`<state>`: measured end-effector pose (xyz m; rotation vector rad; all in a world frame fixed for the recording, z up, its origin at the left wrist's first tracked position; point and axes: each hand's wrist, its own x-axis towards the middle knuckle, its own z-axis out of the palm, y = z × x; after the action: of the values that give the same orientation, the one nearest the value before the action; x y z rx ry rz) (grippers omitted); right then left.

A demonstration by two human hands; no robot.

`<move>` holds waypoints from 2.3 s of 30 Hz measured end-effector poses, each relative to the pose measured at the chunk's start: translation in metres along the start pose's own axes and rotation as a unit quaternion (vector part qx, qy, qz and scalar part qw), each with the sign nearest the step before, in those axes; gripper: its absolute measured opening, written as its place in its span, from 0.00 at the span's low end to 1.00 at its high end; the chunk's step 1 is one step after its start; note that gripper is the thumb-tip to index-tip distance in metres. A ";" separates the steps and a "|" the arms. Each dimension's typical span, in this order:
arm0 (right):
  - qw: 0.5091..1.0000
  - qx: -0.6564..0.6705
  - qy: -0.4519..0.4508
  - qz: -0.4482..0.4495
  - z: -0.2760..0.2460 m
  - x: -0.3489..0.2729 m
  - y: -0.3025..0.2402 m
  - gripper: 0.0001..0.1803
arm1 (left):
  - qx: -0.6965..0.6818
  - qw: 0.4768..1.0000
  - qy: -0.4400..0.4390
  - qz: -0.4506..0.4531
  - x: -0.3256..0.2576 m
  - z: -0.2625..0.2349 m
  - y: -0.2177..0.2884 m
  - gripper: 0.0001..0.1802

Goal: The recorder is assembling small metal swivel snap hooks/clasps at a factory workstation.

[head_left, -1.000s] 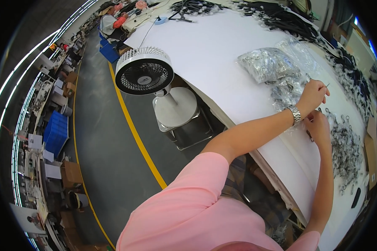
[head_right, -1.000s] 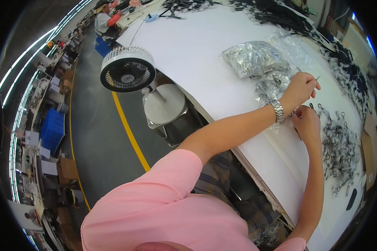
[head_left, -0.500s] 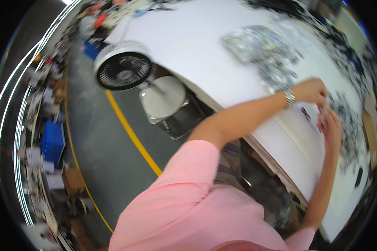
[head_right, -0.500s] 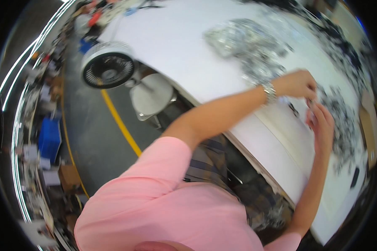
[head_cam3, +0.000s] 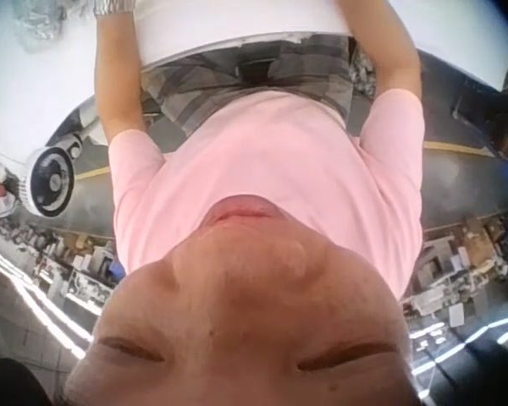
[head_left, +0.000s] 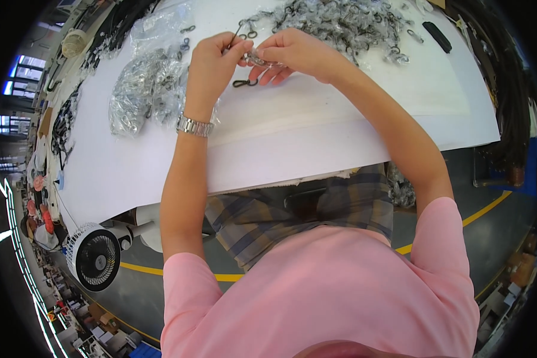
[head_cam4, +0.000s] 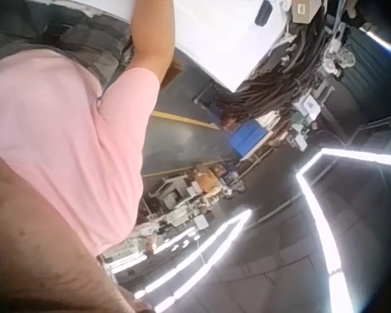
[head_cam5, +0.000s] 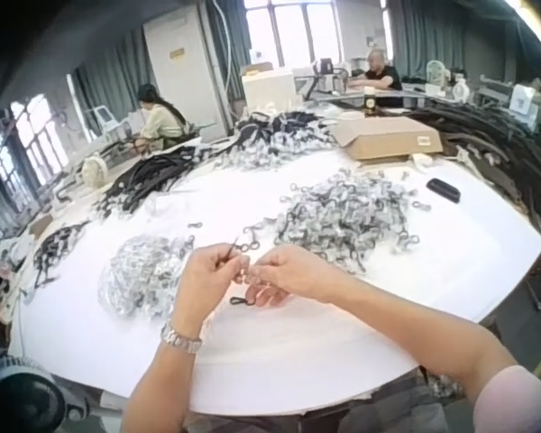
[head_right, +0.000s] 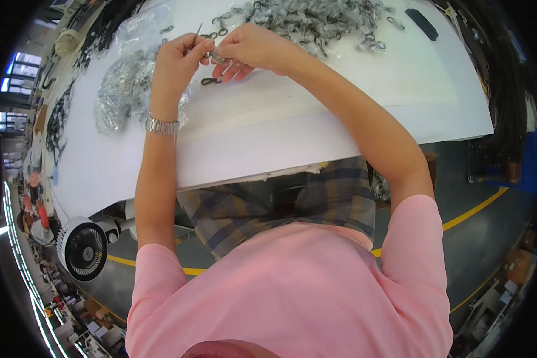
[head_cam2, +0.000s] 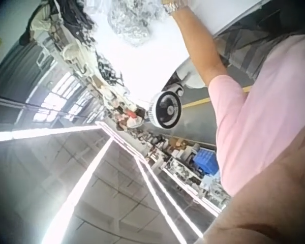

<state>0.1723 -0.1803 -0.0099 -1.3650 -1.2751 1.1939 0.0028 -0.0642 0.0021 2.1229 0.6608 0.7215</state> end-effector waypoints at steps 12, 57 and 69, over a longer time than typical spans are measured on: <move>0.999 0.004 -0.024 0.045 0.000 -0.012 -0.017 0.17 | -0.135 0.990 0.019 0.035 -0.008 0.009 0.001 0.14; 0.936 0.341 0.062 -0.063 0.010 0.010 0.010 0.15 | -0.303 0.949 0.015 -0.080 -0.023 0.026 0.020 0.17; 0.943 0.308 0.070 -0.103 0.008 -0.001 -0.007 0.23 | -0.366 0.911 -0.124 -0.145 -0.021 0.015 0.016 0.10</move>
<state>0.1637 -0.1809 -0.0035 -0.8171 -0.8148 1.1888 0.0015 -0.0945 0.0007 1.3533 0.4523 0.4242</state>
